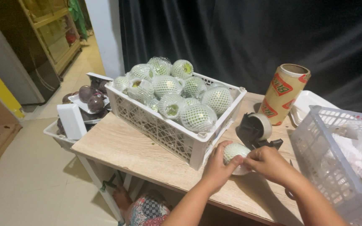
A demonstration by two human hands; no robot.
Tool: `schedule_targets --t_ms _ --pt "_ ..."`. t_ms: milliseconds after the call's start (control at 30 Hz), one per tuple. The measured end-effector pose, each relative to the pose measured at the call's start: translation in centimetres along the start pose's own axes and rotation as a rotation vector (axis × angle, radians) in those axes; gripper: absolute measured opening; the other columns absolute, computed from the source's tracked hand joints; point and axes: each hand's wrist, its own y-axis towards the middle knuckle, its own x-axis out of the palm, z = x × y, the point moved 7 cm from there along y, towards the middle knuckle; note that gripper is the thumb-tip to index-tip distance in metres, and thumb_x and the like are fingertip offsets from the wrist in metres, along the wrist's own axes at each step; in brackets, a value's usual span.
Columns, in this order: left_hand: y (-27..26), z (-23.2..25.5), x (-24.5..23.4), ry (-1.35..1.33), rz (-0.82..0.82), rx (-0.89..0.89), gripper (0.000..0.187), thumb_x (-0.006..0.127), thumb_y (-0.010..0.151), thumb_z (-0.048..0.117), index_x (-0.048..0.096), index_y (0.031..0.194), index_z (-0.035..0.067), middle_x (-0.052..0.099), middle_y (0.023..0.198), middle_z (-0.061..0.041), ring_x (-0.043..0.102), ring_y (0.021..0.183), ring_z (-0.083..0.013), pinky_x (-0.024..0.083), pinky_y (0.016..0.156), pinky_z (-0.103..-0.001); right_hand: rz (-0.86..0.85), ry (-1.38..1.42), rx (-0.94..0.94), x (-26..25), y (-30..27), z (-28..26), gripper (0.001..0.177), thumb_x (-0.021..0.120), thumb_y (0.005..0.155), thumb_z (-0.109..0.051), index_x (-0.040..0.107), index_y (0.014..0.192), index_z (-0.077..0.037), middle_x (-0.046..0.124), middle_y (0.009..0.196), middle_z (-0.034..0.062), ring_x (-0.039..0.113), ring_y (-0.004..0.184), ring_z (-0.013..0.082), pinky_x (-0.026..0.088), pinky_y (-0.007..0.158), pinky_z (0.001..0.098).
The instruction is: Wrapping guavas in protective foam nets with plastic film and securing them with tape.
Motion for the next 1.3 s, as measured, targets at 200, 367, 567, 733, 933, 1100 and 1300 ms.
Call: schedule_targets --t_ms 200,367,567,733,933,1100,1300 --pt "0.7 -1.1 0.1 0.028 0.092 0.106 0.076 0.060 0.082 0.066 0.051 0.139 0.017 0.057 0.143 -0.009 0.053 0.133 -0.0268 0.043 0.104 -0.039 -0.068 -0.462 0.162 -2.8 -2.3 -3.2 0.048 0.057 0.092 -0.058 0.061 0.066 -0.019 0.068 0.067 -0.0005 0.064 0.071 0.0220 0.042 0.063 0.0340" --pt "-0.1 -0.4 -0.2 -0.036 -0.004 -0.052 0.074 0.055 0.083 0.064 0.046 0.144 0.023 0.058 0.139 -0.008 0.057 0.123 -0.0273 0.047 0.093 -0.039 -0.029 -0.497 0.206 -3.3 -1.8 -1.8 0.073 0.055 0.078 -0.085 0.059 0.065 -0.014 0.069 0.068 0.0009 0.068 0.071 0.0223 0.045 0.064 0.0341" --pt "-0.5 -1.0 0.1 -0.155 0.012 0.063 0.072 0.051 0.081 0.068 0.051 0.139 0.025 0.065 0.131 -0.005 0.063 0.115 -0.0244 0.047 0.093 -0.036 0.102 0.422 0.011 2.5 1.2 5.3 0.038 0.078 0.078 -0.042 0.052 0.077 -0.015 0.064 0.063 0.0060 0.057 0.053 0.0176 0.040 0.053 0.0307" --pt "-1.6 1.2 -0.6 0.005 0.129 0.314 0.077 0.056 0.083 0.062 0.042 0.143 0.017 0.052 0.140 -0.013 0.057 0.122 -0.0351 0.050 0.095 -0.048 -0.013 1.558 -0.077 7.0 -0.9 4.0 0.020 0.055 0.103 -0.033 0.049 0.104 -0.014 0.049 0.052 0.0140 0.044 0.039 0.0226 0.030 0.039 0.0325" --pt "-3.6 3.6 1.5 0.225 0.147 0.898 0.082 0.078 0.087 0.031 0.032 0.148 0.002 0.046 0.149 -0.025 0.047 0.137 -0.0436 0.036 0.118 -0.055 -0.229 1.603 -0.201 7.4 -0.8 4.3 0.105 0.050 0.074 -0.081 0.048 0.145 -0.003 0.068 0.116 0.0272 0.072 0.082 0.0376 0.065 0.060 0.0528" --pt "-2.6 1.9 2.6 0.255 0.012 0.682 0.132 0.091 0.063 0.049 0.004 0.158 0.021 0.004 0.169 -0.025 0.012 0.158 -0.0465 0.022 0.122 -0.062 0.002 1.679 -0.159 7.0 -1.5 5.9 0.095 0.076 0.055 0.011 0.050 0.144 -0.011 0.062 0.124 0.0243 0.066 0.096 0.0388 0.054 0.076 0.0459" --pt "0.3 -2.7 2.7 -0.332 -0.137 0.115 0.106 0.038 0.076 0.088 0.025 0.157 0.021 0.049 0.149 -0.017 0.050 0.138 -0.0332 0.043 0.110 -0.047 0.088 1.560 -0.271 6.8 -1.8 5.9 0.102 0.090 0.047 0.003 0.050 0.141 -0.010 0.057 0.131 0.0193 0.065 0.108 0.0350 0.054 0.085 0.0412"
